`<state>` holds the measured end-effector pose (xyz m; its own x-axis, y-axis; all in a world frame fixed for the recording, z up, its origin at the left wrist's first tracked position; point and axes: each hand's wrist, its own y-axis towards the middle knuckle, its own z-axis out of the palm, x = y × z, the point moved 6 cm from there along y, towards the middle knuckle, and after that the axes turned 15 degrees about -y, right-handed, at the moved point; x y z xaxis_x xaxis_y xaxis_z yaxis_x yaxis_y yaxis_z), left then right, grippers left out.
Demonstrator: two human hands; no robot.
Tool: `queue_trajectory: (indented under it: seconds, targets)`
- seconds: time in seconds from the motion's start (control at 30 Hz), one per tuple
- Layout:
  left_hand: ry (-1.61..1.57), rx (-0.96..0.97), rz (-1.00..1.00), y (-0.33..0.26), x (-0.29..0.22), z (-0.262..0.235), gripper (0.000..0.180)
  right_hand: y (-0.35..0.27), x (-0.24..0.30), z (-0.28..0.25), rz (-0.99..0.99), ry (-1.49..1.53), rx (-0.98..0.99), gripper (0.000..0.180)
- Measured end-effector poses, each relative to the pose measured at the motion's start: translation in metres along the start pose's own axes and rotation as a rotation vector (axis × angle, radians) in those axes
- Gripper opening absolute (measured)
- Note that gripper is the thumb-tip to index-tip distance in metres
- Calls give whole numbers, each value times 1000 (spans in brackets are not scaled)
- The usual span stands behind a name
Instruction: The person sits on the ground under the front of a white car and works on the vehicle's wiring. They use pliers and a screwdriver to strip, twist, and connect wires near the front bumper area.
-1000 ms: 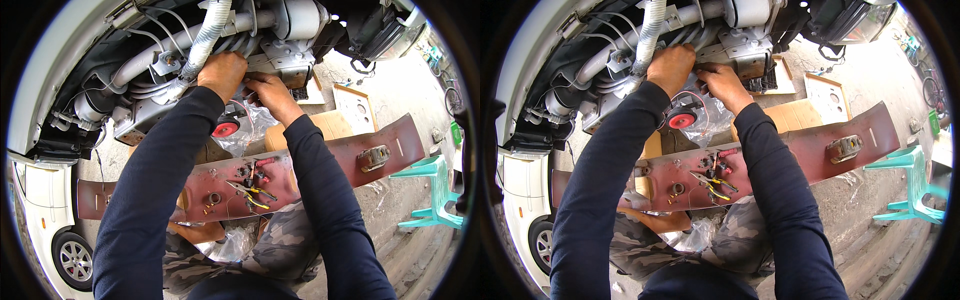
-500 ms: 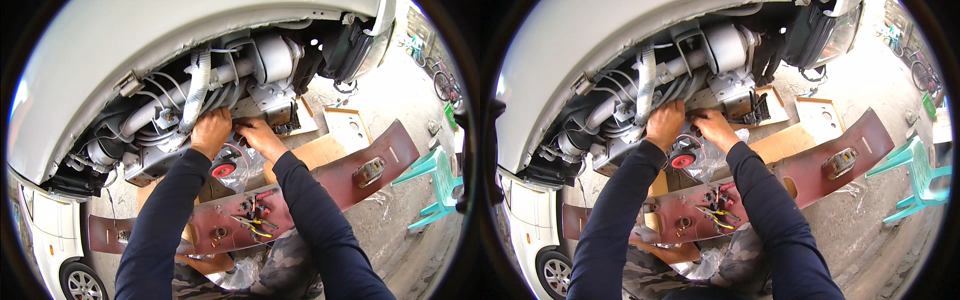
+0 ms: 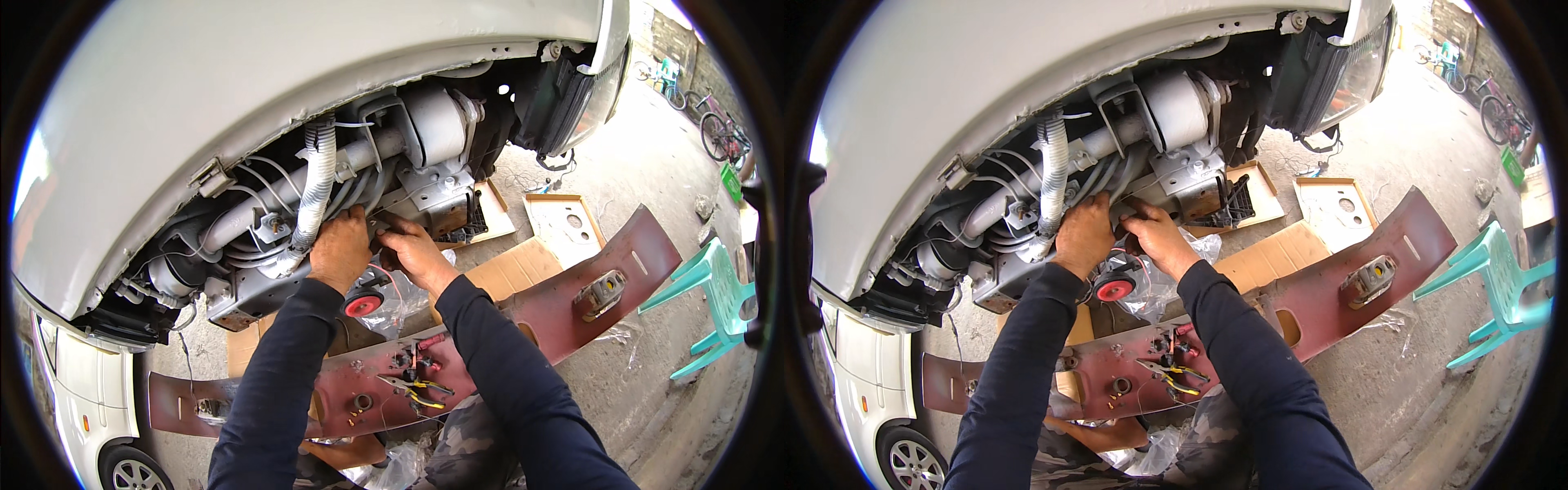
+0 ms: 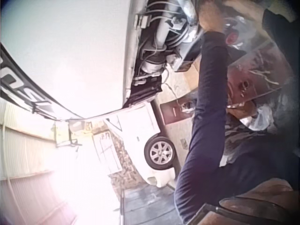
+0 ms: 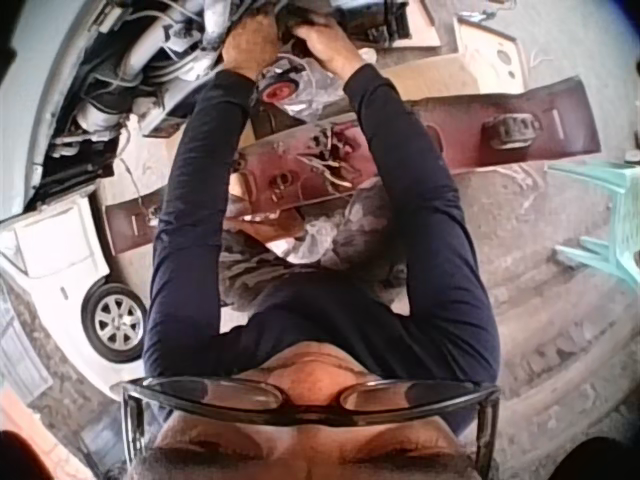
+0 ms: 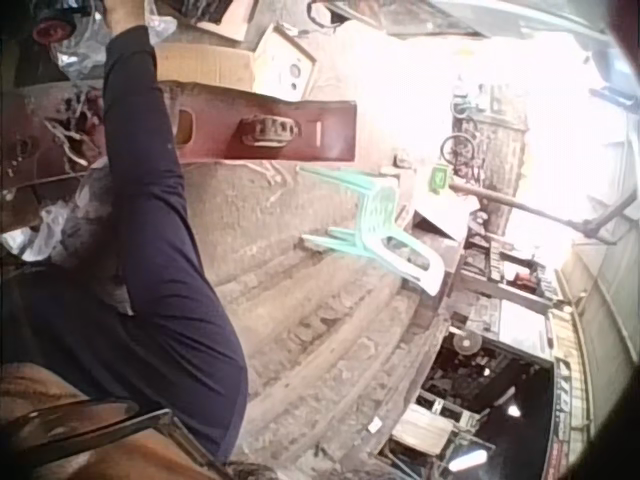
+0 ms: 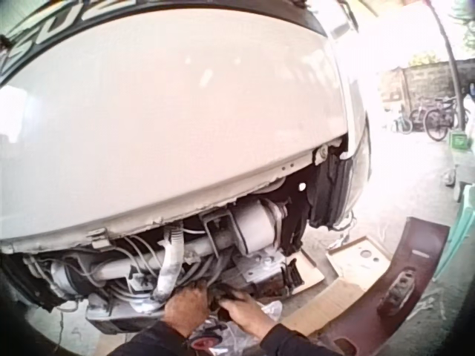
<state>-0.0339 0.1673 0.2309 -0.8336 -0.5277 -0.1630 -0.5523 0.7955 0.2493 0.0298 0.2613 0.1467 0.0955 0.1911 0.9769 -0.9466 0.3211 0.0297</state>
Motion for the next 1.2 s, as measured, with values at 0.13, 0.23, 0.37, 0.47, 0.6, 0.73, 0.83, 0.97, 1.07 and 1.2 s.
queue_trajectory:
  seconds: [0.13, 0.23, 0.37, 0.47, 0.6, 0.73, 0.83, 0.97, 1.07, 1.2]
  targets:
    - [-82, 35, 52, -1, 3, -2, 54, 4, -3, 0, 38, 111, 3, 44]
    - [-239, -70, 28, -16, 1, -4, 53, 5, -5, 1, 75, 247, -28, 38]
    - [-389, -259, 147, -73, -12, -1, 52, 4, -7, 3, 106, 312, -179, 29]
    - [-437, -262, 13, -93, -1, 3, 55, 0, -8, 5, 101, 242, -283, 22]
    - [-359, -252, -22, -82, 10, -10, 56, 0, -7, 7, -12, 153, -434, 16]
    - [-208, -81, -98, -50, 14, -16, 53, 7, -13, 8, -114, 84, -582, 14]
    - [-301, -47, -132, -31, 12, -14, 44, 17, -13, 8, -182, -110, -696, 14]
    - [-280, -16, -155, -18, 14, -6, 38, 26, 0, 9, -221, -329, -747, 21]
    - [-263, 35, -163, -11, 18, 1, 41, 26, 6, 13, -198, -120, -622, 24]
    - [-206, 86, -175, 2, 18, 10, 38, 22, 6, 19, -51, 185, -420, 16]
